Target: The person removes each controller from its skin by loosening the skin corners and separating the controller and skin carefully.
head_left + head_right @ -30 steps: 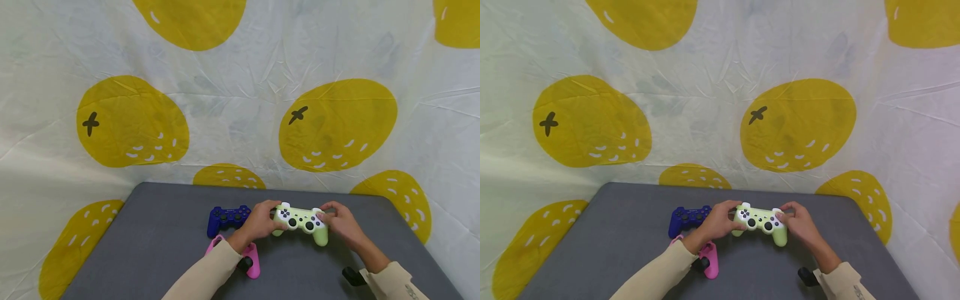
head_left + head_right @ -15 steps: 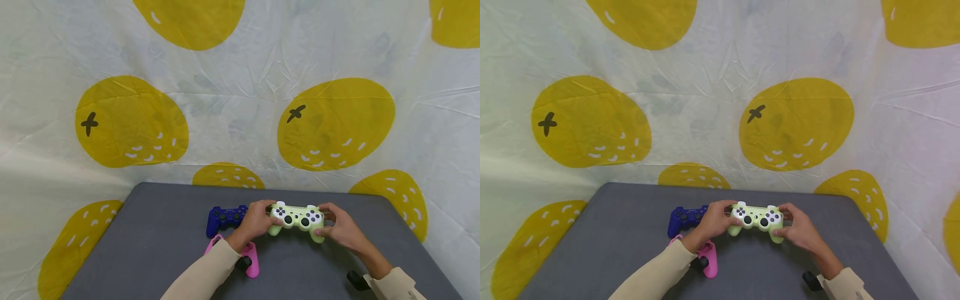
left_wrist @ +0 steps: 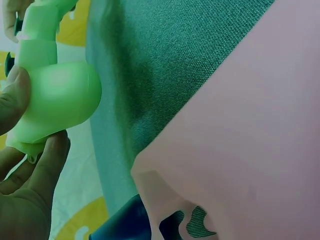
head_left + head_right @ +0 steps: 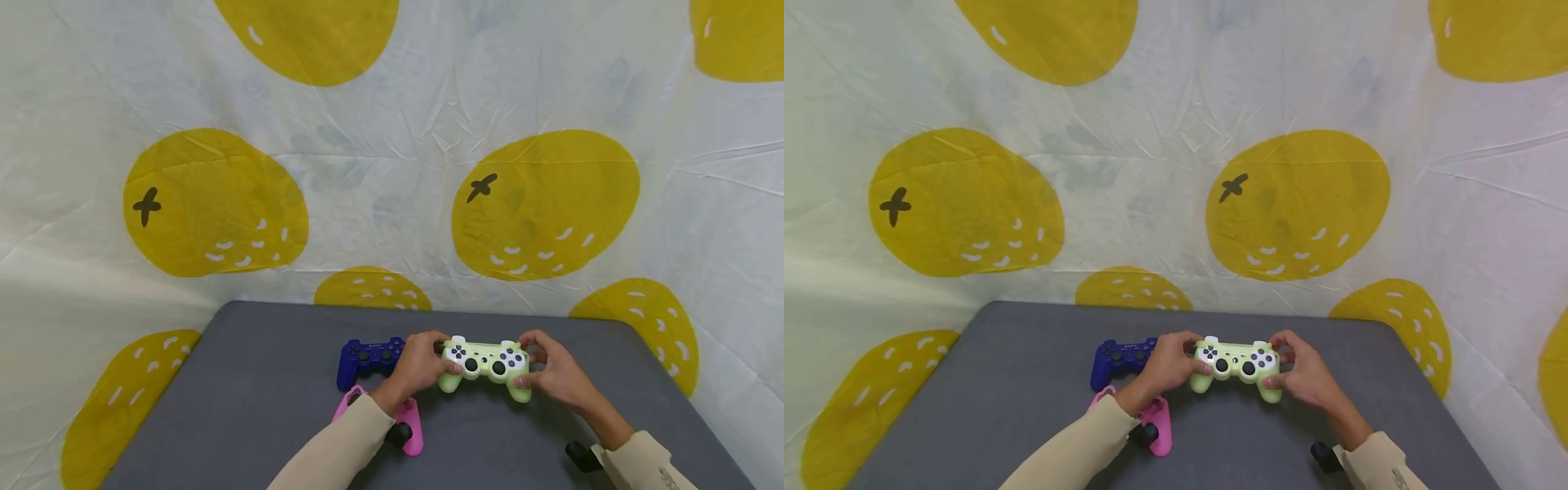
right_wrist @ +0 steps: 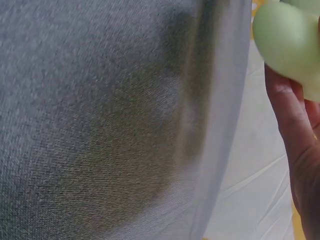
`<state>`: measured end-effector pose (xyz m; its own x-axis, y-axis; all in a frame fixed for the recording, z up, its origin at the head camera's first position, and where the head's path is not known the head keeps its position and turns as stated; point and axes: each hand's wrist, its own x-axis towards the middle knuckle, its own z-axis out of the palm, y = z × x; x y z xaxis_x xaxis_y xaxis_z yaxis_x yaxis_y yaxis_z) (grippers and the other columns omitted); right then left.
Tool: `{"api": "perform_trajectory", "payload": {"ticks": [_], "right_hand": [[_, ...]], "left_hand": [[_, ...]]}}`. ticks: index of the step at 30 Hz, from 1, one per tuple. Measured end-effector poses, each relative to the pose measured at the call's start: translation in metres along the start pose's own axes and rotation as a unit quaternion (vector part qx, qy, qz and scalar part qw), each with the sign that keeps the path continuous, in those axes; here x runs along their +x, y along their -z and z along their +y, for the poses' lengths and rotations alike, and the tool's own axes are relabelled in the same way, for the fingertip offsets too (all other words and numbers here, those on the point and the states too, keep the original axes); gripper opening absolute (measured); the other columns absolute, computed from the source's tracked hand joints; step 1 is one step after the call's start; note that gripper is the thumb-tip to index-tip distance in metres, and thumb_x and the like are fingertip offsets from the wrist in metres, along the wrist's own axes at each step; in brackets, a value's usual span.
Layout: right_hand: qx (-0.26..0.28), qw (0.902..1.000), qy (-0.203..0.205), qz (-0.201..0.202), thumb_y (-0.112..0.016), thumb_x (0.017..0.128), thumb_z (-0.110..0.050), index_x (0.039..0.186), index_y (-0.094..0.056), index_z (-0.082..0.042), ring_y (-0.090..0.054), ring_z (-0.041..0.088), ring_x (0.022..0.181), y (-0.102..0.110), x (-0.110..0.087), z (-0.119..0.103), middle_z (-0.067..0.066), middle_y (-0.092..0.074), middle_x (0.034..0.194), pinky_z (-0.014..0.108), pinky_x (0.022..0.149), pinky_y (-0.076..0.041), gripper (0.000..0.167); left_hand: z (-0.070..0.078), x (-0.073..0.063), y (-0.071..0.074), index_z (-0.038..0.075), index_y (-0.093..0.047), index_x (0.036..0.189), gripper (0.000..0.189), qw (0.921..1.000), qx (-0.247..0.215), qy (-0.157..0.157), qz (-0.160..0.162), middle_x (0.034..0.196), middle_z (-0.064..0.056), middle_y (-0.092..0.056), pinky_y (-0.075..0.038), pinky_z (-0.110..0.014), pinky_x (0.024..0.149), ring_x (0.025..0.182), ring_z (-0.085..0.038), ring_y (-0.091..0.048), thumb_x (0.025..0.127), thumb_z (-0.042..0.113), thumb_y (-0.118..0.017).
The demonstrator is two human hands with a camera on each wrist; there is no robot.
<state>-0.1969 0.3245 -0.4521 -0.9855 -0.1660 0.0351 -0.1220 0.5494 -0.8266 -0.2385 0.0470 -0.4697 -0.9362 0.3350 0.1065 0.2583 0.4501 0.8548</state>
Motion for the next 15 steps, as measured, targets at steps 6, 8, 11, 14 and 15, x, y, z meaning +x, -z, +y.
{"api": "perform_trajectory", "payload": {"ticks": [6, 8, 11, 14, 15], "right_hand": [[0.022, 0.9992, 0.021, -0.025, -0.090, 0.072, 0.001, 0.120, -0.050, 0.000, -0.061, 0.016, 0.081, 0.001, 0.005, 0.007, 0.020, -0.054, 0.117, 0.030, 0.060, -0.051, 0.063], [0.026, 0.9986, 0.030, -0.035, -0.090, 0.071, 0.001, 0.118, -0.049, 0.000, -0.061, 0.014, 0.078, 0.000, 0.007, 0.011, 0.018, -0.053, 0.115, 0.029, 0.059, -0.051, 0.062], [0.030, 0.9972, 0.043, -0.053, -0.089, 0.072, 0.002, 0.117, -0.048, 0.000, -0.061, 0.012, 0.077, -0.001, 0.011, 0.018, 0.017, -0.052, 0.113, 0.029, 0.059, -0.051, 0.061], [0.041, 0.9959, 0.047, -0.066, -0.088, 0.074, 0.004, 0.118, -0.047, 0.002, -0.063, 0.012, 0.078, -0.003, 0.014, 0.024, 0.018, -0.051, 0.114, 0.029, 0.060, -0.053, 0.060], [0.045, 0.9957, 0.045, -0.068, -0.088, 0.074, 0.004, 0.118, -0.047, 0.002, -0.063, 0.012, 0.079, -0.003, 0.015, 0.025, 0.018, -0.051, 0.114, 0.029, 0.060, -0.053, 0.060]], "left_hand": [[-0.004, -0.001, -0.003, 0.005, -0.077, 0.115, 0.049, 0.9994, 0.033, -0.003, 0.005, 0.098, -0.005, -0.078, -0.051, -0.020, 0.071, 0.079, -0.004, -0.063, 0.074, 0.022, -0.096], [-0.006, -0.001, -0.004, 0.005, -0.077, 0.113, 0.048, 0.9988, 0.049, -0.001, 0.006, 0.096, -0.005, -0.078, -0.050, -0.020, 0.070, 0.078, -0.004, -0.062, 0.073, 0.024, -0.096], [-0.010, 0.000, -0.007, 0.006, -0.078, 0.111, 0.047, 0.9976, 0.069, 0.004, 0.007, 0.095, -0.004, -0.077, -0.050, -0.022, 0.071, 0.079, -0.007, -0.062, 0.072, 0.025, -0.097], [-0.011, 0.001, -0.009, 0.007, -0.079, 0.109, 0.046, 0.9961, 0.087, 0.012, 0.007, 0.096, -0.004, -0.078, -0.051, -0.023, 0.072, 0.083, -0.011, -0.064, 0.071, 0.027, -0.097], [-0.011, 0.001, -0.010, 0.007, -0.079, 0.108, 0.046, 0.9956, 0.092, 0.015, 0.007, 0.096, -0.004, -0.078, -0.051, -0.024, 0.073, 0.084, -0.012, -0.065, 0.071, 0.028, -0.097]]}}
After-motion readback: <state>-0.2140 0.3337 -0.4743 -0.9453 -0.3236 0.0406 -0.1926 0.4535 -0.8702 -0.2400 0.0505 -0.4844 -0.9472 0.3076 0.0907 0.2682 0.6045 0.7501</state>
